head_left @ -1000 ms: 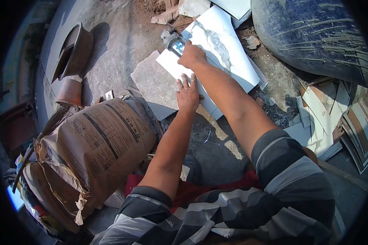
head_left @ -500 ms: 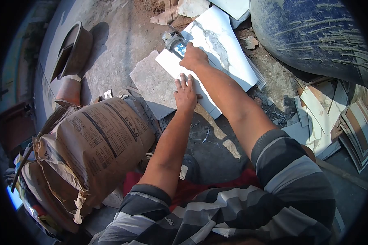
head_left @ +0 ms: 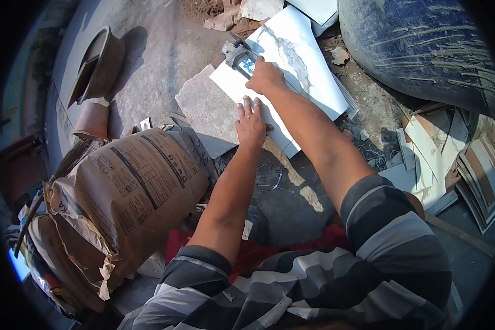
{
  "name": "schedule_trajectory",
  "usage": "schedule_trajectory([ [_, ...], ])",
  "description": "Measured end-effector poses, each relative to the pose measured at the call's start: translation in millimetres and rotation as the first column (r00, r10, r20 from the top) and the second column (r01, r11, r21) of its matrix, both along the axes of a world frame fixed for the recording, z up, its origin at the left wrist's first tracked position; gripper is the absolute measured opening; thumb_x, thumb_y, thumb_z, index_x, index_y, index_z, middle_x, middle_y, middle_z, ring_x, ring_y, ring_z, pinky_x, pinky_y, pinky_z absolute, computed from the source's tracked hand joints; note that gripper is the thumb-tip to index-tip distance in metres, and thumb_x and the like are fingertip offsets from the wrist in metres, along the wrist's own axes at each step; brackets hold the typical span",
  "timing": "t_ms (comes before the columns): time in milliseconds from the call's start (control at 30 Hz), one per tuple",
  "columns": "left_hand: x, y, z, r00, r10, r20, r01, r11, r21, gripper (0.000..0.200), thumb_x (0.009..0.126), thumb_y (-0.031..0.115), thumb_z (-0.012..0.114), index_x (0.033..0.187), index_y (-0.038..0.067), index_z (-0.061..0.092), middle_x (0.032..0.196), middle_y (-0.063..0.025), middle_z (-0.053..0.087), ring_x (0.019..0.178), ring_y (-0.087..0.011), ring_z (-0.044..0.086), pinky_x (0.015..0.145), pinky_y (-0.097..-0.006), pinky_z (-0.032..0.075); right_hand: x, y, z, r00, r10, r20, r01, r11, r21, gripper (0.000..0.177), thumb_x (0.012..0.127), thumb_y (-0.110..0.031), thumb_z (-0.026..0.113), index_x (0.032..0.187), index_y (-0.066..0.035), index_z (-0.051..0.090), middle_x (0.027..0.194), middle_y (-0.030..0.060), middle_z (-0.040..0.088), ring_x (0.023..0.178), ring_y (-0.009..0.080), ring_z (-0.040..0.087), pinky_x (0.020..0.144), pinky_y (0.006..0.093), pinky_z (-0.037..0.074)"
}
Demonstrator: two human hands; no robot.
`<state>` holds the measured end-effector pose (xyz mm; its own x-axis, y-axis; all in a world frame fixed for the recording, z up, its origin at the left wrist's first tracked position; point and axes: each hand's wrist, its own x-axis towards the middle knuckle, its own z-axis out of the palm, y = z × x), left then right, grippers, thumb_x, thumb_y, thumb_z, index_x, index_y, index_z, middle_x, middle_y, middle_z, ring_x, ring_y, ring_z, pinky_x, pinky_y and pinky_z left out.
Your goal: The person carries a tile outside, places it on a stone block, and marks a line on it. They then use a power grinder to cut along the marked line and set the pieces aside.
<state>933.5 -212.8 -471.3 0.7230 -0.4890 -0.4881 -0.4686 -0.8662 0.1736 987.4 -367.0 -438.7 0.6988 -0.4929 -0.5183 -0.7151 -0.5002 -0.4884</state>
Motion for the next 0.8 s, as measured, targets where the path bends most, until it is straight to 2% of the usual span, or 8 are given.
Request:
schedule_trajectory([
  [633,0,0,-4,1.0,-0.006,-0.007,0.007,1.0,0.008,0.105,0.075,0.031,0.087,0.162,0.021,0.029,0.172,-0.0121,0.015,0.157,-0.0402,0.018,0.109,-0.0579,0.043,-21,-3,0,1.0,0.005,-0.012,-0.005,1.0,0.006,0.075,0.075,-0.023,0.082,0.136,0.002,0.047,0.119,0.0227,0.071,0.116,0.0348,0.069,0.099,0.042,0.055],
  [700,0,0,-3,1.0,-0.008,-0.006,0.008,1.0,0.01,0.105,0.075,0.031,0.087,0.162,0.021,0.029,0.172,-0.0122,0.015,0.157,-0.04,0.018,0.109,-0.0579,0.043,-24,-3,0,1.0,0.009,-0.015,-0.009,1.0,0.025,0.071,0.076,-0.024,0.08,0.133,0.0,0.046,0.12,0.0234,0.069,0.117,0.0371,0.067,0.1,0.0451,0.055],
  [800,0,-1,-2,1.0,-0.009,-0.009,0.009,1.0,0.017,0.105,0.075,0.032,0.087,0.162,0.021,0.029,0.172,-0.0124,0.015,0.157,-0.0394,0.018,0.109,-0.0579,0.043,-26,-4,-1,1.0,0.011,-0.02,-0.01,0.999,0.032,0.071,0.076,-0.024,0.08,0.134,0.0,0.046,0.12,0.0239,0.069,0.117,0.0373,0.067,0.1,0.0449,0.055],
])
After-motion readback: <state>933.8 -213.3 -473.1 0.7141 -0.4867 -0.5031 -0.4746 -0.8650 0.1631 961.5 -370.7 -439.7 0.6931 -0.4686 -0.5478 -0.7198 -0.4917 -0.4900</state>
